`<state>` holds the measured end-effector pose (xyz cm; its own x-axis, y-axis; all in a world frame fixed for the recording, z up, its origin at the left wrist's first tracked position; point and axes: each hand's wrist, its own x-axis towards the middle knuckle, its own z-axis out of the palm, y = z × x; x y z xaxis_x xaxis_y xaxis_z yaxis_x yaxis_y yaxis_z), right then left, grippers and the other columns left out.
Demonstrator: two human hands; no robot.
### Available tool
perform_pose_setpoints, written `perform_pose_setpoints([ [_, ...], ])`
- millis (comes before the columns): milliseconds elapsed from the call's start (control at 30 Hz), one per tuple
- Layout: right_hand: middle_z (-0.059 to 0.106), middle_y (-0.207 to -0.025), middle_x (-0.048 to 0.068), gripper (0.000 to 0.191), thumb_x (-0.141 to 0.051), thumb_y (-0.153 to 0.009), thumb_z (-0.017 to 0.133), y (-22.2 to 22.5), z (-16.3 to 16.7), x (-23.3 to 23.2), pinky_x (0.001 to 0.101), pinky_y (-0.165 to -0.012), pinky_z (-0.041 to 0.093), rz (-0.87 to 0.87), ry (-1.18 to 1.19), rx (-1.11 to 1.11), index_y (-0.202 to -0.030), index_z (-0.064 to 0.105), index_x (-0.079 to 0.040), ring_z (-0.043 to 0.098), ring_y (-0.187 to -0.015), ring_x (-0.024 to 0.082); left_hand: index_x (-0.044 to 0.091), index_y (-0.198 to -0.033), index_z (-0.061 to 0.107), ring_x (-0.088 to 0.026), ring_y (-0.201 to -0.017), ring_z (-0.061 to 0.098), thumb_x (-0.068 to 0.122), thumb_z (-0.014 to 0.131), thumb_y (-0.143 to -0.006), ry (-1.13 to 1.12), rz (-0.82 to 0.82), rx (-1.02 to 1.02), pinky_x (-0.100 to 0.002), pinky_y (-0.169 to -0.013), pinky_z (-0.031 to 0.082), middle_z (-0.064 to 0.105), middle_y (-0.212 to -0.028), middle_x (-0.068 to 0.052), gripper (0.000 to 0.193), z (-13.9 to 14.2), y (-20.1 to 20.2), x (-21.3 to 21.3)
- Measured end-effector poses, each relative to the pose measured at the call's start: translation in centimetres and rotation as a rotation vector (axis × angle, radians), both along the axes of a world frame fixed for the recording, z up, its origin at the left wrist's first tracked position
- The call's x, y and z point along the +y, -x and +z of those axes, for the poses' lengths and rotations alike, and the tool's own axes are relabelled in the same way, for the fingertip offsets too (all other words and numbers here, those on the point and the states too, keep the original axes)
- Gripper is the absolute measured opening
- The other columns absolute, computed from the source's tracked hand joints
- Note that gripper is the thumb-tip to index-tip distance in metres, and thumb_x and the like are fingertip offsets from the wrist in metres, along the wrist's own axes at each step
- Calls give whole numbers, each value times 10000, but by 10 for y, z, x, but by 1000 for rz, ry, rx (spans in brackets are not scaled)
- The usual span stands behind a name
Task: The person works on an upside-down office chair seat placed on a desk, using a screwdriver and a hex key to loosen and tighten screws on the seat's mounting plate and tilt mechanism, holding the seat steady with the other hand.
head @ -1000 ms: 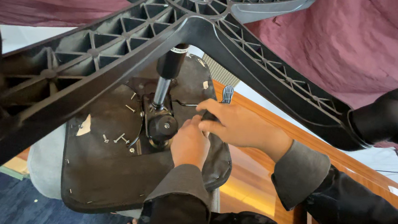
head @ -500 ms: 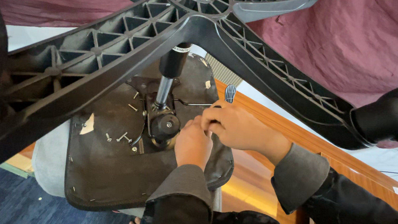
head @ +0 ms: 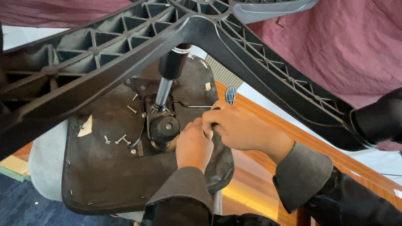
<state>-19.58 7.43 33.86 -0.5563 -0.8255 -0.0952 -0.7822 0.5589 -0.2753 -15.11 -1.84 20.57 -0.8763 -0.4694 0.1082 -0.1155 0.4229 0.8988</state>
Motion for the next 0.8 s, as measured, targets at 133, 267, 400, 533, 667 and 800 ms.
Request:
perform_pose_setpoints([
  [133,742,-1079,106,172,-184,-926,645,-1,6,-4,422,-850,541,146,163,-18,-1088,701,-182,695,-1015,312,99,-1012,669,-413,-954,673,216,634,-924,-61,18,3,-545,-789,531,710,-968,-157,150,1,-4,1],
  [267,744,-842,94,314,-371,-927,651,-6,18,-14,435,-647,543,-259,-82,-54,-1184,623,-192,723,-705,301,104,-1033,652,-402,-966,676,219,672,-904,-32,23,-30,-546,-781,533,708,-980,-148,174,4,-6,1],
  [400,738,-774,105,302,-367,-915,658,-10,20,-17,435,-600,548,-221,-13,-24,-1128,633,-155,722,-640,302,99,-1070,655,-392,-983,680,221,689,-910,-10,22,-55,-530,-789,545,703,-1018,-142,204,3,-4,2],
  [533,745,-800,104,269,-297,-915,648,-10,12,-11,431,-661,549,-202,41,-68,-1131,613,-140,731,-727,306,81,-1143,665,-396,-976,684,192,686,-896,-13,47,55,-516,-794,554,702,-1037,-152,272,-4,0,3],
  [667,756,-942,99,233,-165,-891,640,-7,4,-5,426,-786,545,4,158,-24,-1121,647,-125,714,-920,320,76,-1130,673,-390,-972,688,181,694,-878,-31,27,80,-502,-811,553,704,-1024,-152,274,-10,4,1],
  [800,750,-997,102,242,-135,-884,631,-9,5,-4,417,-839,557,132,221,-12,-1124,663,-128,710,-979,325,92,-1063,686,-372,-976,697,205,715,-868,0,6,57,-492,-828,555,720,-988,-132,227,-9,2,-1],
])
